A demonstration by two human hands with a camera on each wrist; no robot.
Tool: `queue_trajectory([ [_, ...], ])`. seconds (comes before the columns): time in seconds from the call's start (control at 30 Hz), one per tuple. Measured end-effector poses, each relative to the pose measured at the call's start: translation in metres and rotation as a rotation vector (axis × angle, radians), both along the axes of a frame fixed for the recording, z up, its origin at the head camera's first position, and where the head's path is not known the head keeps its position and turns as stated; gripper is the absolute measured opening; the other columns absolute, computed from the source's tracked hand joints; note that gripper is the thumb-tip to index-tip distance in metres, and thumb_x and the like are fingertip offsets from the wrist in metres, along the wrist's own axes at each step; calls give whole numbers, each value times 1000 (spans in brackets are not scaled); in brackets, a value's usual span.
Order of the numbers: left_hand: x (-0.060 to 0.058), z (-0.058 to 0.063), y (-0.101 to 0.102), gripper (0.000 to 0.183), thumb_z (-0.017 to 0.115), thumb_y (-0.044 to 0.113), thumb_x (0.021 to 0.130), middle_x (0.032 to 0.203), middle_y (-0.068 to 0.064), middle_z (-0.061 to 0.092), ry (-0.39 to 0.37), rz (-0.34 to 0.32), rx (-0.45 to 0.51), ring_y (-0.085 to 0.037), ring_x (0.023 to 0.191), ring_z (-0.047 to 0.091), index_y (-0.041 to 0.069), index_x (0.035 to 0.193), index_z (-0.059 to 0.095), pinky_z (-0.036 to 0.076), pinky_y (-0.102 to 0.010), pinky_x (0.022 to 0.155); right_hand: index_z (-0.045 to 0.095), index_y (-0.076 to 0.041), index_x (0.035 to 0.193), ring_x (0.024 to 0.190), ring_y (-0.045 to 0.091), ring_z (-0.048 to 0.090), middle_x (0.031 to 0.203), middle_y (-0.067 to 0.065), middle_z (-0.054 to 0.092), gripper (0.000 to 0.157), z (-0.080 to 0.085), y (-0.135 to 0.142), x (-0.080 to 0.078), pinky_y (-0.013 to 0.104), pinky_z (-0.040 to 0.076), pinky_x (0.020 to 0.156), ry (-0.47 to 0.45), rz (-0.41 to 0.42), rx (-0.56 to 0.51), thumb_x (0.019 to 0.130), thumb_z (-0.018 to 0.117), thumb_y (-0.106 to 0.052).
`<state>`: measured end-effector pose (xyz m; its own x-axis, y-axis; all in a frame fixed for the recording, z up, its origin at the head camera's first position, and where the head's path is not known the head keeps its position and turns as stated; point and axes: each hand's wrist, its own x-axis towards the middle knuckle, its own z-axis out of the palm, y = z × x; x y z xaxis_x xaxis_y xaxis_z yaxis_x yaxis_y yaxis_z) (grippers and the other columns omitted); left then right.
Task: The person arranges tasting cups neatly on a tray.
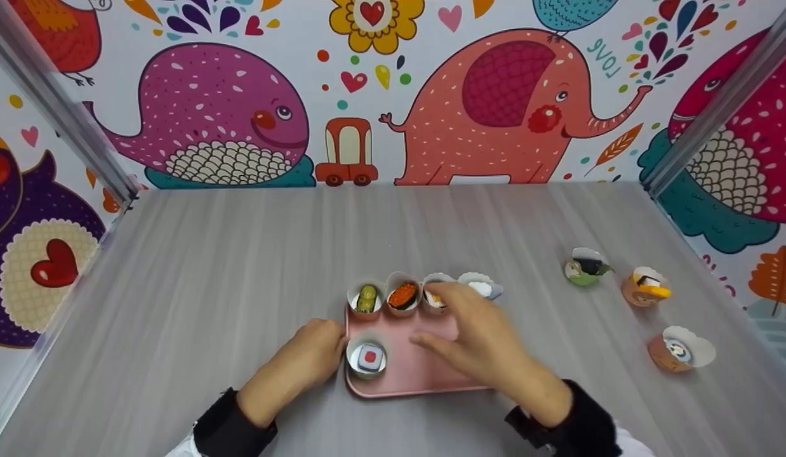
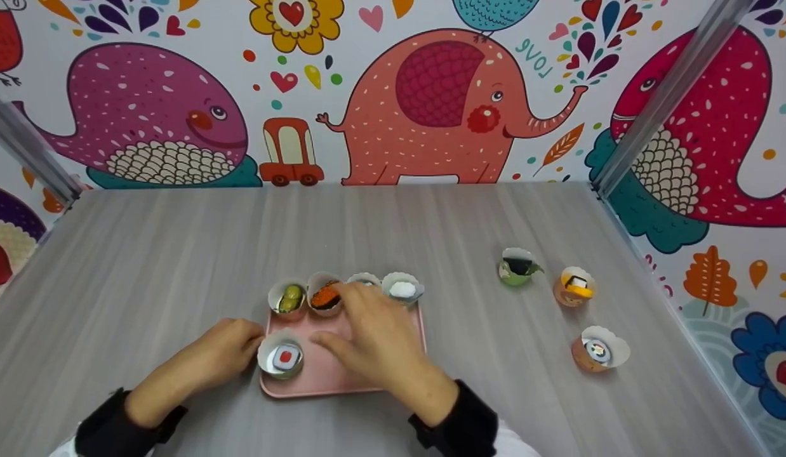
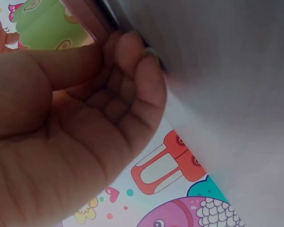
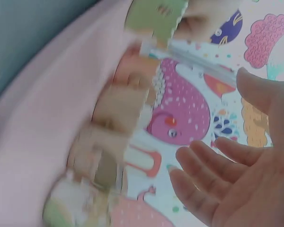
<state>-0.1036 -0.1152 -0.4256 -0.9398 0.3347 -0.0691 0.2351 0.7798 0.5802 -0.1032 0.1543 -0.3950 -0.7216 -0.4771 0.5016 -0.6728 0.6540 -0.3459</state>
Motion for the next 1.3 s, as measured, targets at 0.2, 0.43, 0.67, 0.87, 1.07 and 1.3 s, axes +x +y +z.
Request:
queue_trajectory([
  [0.2,0,-1,2,28,65,1,99,74,-10,65,-4,-11,9,-25,73,63,7,71,63,52,-51,66,65,-4,130,110,28,70,124,10,71,62,1,45,0,47,58,85,28,-134,39,82,91,-34],
  [0.43,0,-2,3,26,65,3,100,75,-11,66,-2,-25,8,-24,72,62,7,74,65,52,-50,65,63,-4,135,112,38,67,131,16,68,68,0,117,9,58,55,87,-68,-322,135,84,88,-40],
  [0.67,-1,-1,1,26,65,5,101,73,-10,64,-21,-11,11,-23,69,59,6,74,65,51,-49,63,54,-2,144,123,49,54,143,27,56,81,14,171,14,75,44,95,-268,-492,235,89,78,-57],
  [0.87,-1,0,1,24,65,4,100,72,-10,62,-29,-10,15,-23,68,56,3,77,66,49,-46,62,52,3,142,125,56,49,143,36,52,88,13,203,16,79,38,95,-261,-576,243,84,84,-55],
  [1.07,-1,-1,0,26,64,3,100,73,-10,64,-17,-15,15,-24,71,60,6,74,65,51,-49,64,40,6,152,128,63,38,152,42,36,108,7,233,14,83,31,97,-347,-654,300,79,86,-59],
  [1.3,-1,0,-1,28,64,3,101,75,-11,65,-10,-13,-2,-26,75,64,7,72,62,52,-52,67,29,14,153,127,69,27,151,48,23,122,-2,265,17,87,25,95,-532,-666,414,80,78,-71],
])
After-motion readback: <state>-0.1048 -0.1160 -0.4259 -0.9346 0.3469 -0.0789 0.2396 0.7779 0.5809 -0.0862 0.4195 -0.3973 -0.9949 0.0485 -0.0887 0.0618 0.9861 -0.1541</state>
